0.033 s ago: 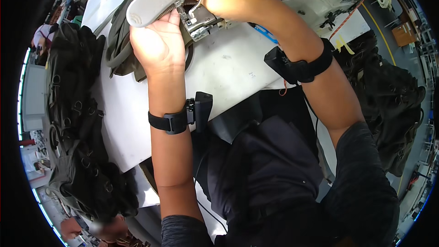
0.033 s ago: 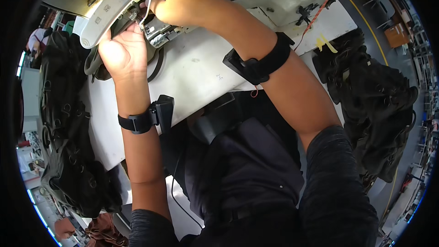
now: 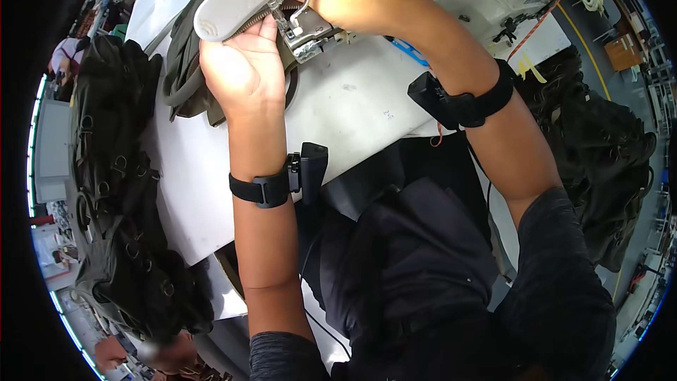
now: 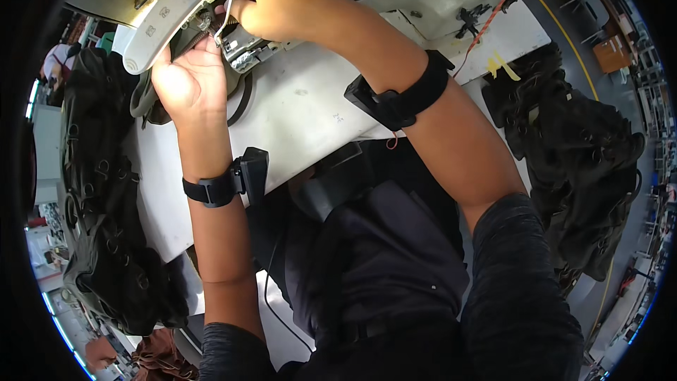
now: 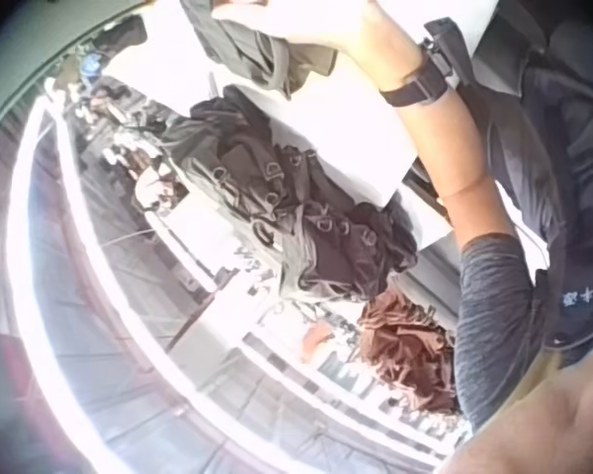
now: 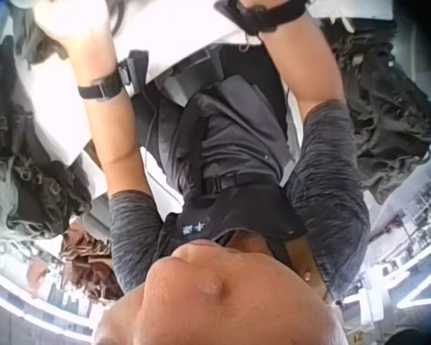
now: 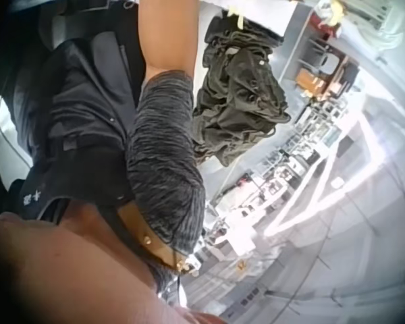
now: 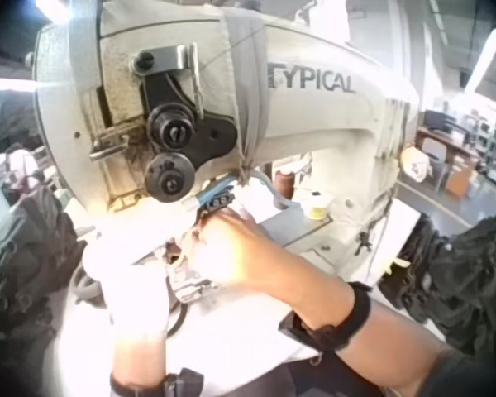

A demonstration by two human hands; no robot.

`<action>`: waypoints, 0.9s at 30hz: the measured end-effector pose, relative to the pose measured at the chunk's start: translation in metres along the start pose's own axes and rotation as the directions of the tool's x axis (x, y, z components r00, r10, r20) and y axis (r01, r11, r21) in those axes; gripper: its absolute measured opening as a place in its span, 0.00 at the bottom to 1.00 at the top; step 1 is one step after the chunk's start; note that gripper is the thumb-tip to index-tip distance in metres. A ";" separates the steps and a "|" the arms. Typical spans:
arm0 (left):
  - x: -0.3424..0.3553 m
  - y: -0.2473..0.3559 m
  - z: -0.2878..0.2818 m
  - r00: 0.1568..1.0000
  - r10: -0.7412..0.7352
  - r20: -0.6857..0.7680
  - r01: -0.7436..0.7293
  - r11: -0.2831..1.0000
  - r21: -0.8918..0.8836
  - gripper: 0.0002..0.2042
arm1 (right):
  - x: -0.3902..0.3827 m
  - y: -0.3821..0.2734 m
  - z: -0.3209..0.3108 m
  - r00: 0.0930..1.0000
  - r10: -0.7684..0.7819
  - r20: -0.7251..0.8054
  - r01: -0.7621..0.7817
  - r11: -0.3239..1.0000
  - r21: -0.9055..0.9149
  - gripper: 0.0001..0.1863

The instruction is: The person uses an industrial sewing machine to stitch zippers onto olive green canvas bags. They align the zipper tape, guide the material under the presser foot, and sew along the edges. The person also uses scissors to trim threads and handles multiple bags, moving finished ones aside.

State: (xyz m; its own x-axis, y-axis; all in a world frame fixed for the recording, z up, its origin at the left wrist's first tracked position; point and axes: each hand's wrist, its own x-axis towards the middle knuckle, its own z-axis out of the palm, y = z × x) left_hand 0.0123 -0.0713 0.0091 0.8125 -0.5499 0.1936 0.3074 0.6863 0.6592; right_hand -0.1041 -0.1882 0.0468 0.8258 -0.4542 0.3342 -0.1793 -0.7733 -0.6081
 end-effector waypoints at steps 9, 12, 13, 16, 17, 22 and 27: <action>-0.019 0.000 0.001 0.999 0.002 -0.048 -0.001 1.000 0.029 0.23 | 0.000 0.022 0.031 0.902 -0.224 -0.369 0.221 0.974 -0.052 0.15; -0.027 0.002 0.005 0.998 0.038 -0.055 -0.039 0.999 -0.009 0.22 | 0.000 0.018 0.026 0.929 -0.213 -0.302 0.217 0.976 -0.021 0.16; -0.028 0.002 0.004 0.998 0.045 -0.043 -0.046 0.999 -0.016 0.22 | -0.002 0.015 0.026 0.933 -0.224 -0.281 0.226 0.974 -0.023 0.16; -0.030 0.002 0.002 0.999 0.019 -0.028 -0.019 1.000 -0.021 0.23 | -0.005 0.014 0.015 0.989 -0.083 -0.118 0.102 0.982 0.158 0.14; -0.031 0.001 0.001 1.000 0.002 -0.025 -0.003 1.000 -0.019 0.23 | -0.005 0.016 0.013 0.995 -0.062 -0.076 0.078 0.969 0.235 0.14; -0.043 0.006 0.006 0.997 -0.041 -0.071 0.040 0.999 -0.022 0.25 | -0.003 0.029 0.015 0.992 -0.118 -0.037 0.123 0.959 0.255 0.15; -0.048 0.001 0.004 0.993 -0.063 -0.103 0.053 0.994 -0.097 0.25 | -0.004 0.029 0.011 0.996 -0.089 -0.029 0.094 0.955 0.282 0.15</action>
State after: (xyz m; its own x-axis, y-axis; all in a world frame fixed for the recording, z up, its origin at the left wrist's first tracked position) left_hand -0.0279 -0.0458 0.0035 0.8384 -0.5398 0.0760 0.3965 0.6995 0.5946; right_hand -0.1065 -0.2043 0.0200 0.8226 -0.3962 0.4079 0.0569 -0.6564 -0.7523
